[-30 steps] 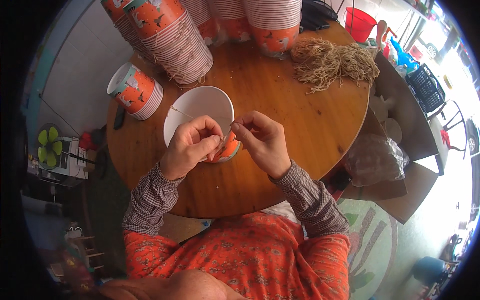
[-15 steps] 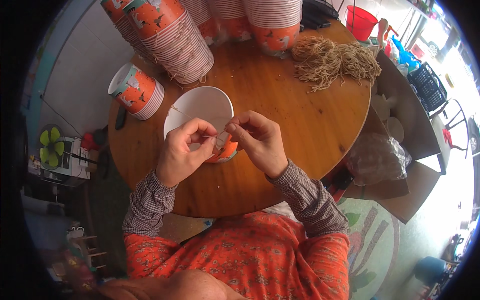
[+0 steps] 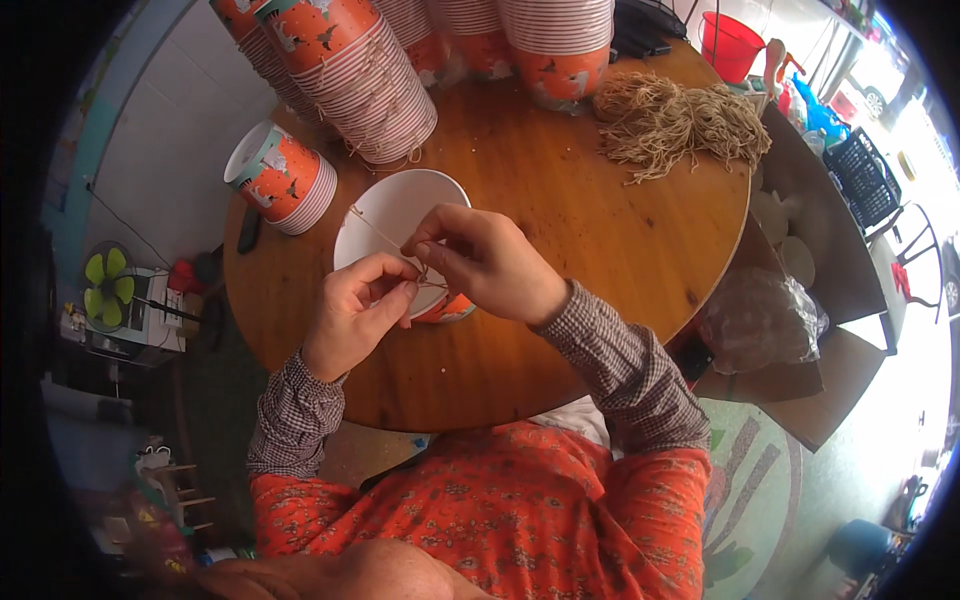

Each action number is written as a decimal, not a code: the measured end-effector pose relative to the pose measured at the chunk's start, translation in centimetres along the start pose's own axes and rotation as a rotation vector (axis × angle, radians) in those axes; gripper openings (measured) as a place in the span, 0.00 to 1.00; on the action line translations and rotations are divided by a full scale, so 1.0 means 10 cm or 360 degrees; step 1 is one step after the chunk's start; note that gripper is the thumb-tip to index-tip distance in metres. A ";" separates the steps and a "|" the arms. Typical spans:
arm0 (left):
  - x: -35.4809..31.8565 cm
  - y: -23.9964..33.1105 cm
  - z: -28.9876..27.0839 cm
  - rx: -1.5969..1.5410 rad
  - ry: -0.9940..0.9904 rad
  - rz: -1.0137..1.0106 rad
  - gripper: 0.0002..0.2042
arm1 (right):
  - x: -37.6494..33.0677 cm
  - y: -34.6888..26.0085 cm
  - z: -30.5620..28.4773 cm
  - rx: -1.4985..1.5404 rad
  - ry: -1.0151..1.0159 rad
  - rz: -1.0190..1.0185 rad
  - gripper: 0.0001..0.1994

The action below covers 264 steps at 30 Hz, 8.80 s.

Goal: Attaching string handles to printed paper buckets at a wooden table.

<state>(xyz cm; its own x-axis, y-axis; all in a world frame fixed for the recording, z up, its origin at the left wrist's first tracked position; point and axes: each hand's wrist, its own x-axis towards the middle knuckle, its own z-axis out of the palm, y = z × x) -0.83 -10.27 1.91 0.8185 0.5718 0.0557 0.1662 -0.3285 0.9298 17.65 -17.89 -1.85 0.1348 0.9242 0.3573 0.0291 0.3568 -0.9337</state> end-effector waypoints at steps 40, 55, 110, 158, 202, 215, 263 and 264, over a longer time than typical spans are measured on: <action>0.14 -0.13 0.16 0.0914 0.0255 0.0848 0.05 | 0.07 -0.15 -0.03 -0.0743 0.0121 -0.0349 0.04; 0.14 -0.09 0.23 0.0125 0.0301 0.0489 0.06 | 0.04 -0.40 -0.01 -0.1122 -0.0084 -0.0553 0.07; 0.19 -0.42 -0.14 0.0762 0.0736 0.1123 0.08 | -0.38 0.16 -0.17 -0.1093 0.0290 -0.0127 0.14; 0.13 -1.40 -0.65 0.0700 0.0543 0.0904 0.14 | 3.89 -0.65 0.33 -0.2443 0.0339 -0.1339 0.10; 0.40 -2.29 -1.78 0.1596 0.1494 0.0030 0.26 | 3.40 0.55 2.16 -0.2093 -0.0431 -0.0660 0.09; 0.40 -2.28 -1.76 0.1674 0.1392 0.0105 0.23 | 3.49 0.42 2.09 -0.2001 -0.0359 -0.0634 0.11; 0.32 -1.76 -0.80 0.0204 0.1021 0.0740 0.27 | 0.09 1.08 -2.08 -0.2169 0.1543 0.0654 0.08; 0.33 -1.73 -0.78 0.0171 0.1054 0.0790 0.27 | 0.12 1.10 -2.11 -0.2167 0.1513 0.0708 0.08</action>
<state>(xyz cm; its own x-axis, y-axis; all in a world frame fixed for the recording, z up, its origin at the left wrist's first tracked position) -5.24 3.16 -11.18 0.3233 0.6547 0.6833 -0.0496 -0.7094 0.7031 38.99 -15.77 -12.12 0.8446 0.3343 0.4183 0.5169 -0.7128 -0.4741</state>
